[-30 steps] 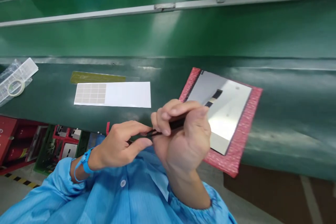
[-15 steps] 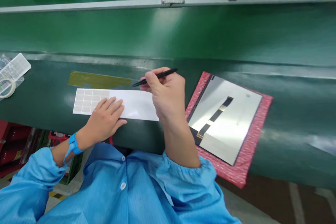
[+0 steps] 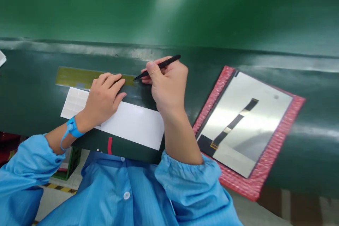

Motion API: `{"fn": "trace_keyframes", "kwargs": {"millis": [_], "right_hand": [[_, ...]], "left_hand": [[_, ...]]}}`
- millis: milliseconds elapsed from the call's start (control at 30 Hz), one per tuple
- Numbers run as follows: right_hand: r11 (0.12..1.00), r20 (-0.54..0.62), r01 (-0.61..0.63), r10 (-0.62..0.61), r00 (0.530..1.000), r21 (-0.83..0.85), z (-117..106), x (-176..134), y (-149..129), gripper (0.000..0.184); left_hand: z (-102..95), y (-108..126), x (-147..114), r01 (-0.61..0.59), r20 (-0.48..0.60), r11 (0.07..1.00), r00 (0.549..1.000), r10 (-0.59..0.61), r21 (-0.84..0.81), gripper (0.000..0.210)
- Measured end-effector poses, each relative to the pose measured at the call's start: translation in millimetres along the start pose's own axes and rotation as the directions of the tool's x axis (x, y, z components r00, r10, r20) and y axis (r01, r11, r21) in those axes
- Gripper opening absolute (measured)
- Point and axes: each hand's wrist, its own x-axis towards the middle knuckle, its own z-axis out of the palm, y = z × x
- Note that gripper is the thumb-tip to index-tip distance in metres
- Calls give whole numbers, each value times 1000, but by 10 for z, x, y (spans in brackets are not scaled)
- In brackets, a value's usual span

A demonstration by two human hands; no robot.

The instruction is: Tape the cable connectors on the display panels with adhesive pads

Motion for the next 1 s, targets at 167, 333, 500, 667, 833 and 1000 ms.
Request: {"fn": "trace_keyframes", "kwargs": {"millis": [167,333,500,667,833,1000], "right_hand": [[999,4,-40,40,999,-25,-7,-11,-35,25],[996,27,-40,42,999,-76,-8,-63,-120,21],[990,57,-55,63,996,-131,-8,-58,-171,21],[973,8,-143,147,989,-180,62,15,-244,19],[961,30,-193,203,979,-198,99,67,-305,22],[965,18,-172,179,984,-198,106,77,-242,22]], "left_hand": [[-4,20,-48,-2,-10,999,1000,1,-47,34],[-1,19,-32,-2,-7,999,1000,1,-41,36],[7,26,-31,6,5,999,1000,-5,-52,35],[0,19,-19,21,11,998,1000,-20,-64,43],[-8,6,-3,26,19,997,1000,-25,-74,47],[-4,-11,-1,24,17,996,1000,-23,-81,48]]}}
